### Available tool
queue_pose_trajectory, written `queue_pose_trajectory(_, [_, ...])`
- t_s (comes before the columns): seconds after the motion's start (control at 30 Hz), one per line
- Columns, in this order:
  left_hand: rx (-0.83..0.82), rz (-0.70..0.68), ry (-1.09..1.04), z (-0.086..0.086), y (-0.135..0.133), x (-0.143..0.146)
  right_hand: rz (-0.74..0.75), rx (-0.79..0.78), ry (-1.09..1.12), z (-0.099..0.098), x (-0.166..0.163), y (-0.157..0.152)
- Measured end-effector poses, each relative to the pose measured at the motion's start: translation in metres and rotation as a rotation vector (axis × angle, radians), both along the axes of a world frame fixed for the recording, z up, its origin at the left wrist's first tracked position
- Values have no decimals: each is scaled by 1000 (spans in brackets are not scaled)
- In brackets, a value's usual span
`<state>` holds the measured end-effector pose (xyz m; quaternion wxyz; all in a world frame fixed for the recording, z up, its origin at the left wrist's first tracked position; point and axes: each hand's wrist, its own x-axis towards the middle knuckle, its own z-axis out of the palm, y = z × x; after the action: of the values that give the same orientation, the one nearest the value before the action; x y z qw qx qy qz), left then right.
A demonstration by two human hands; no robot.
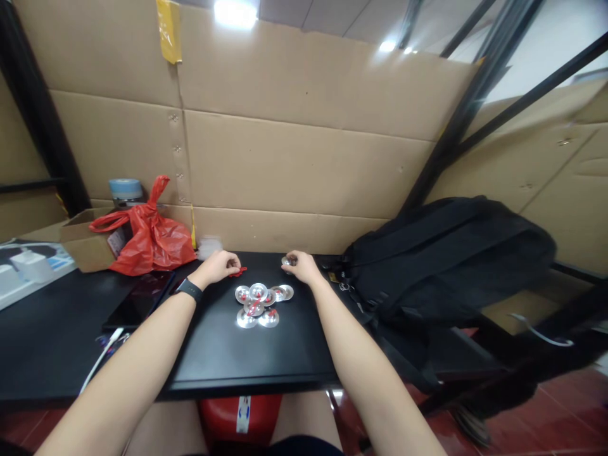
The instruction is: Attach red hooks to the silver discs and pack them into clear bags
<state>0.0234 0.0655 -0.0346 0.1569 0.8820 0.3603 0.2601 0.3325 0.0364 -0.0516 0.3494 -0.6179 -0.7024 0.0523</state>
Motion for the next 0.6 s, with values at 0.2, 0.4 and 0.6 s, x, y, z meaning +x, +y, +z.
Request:
queue_pose_trajectory(0.2, [56, -62, 36, 14, -16, 12, -55, -136, -52, -8, 9, 5])
queue_pose_trajectory(0.4, [-65, -289, 148, 33, -50, 39, -88, -217, -111, 1, 5, -2])
queue_pose_trajectory(0.6, [13, -209, 258, 24, -60, 51, -92, -142, -194, 10, -7, -10])
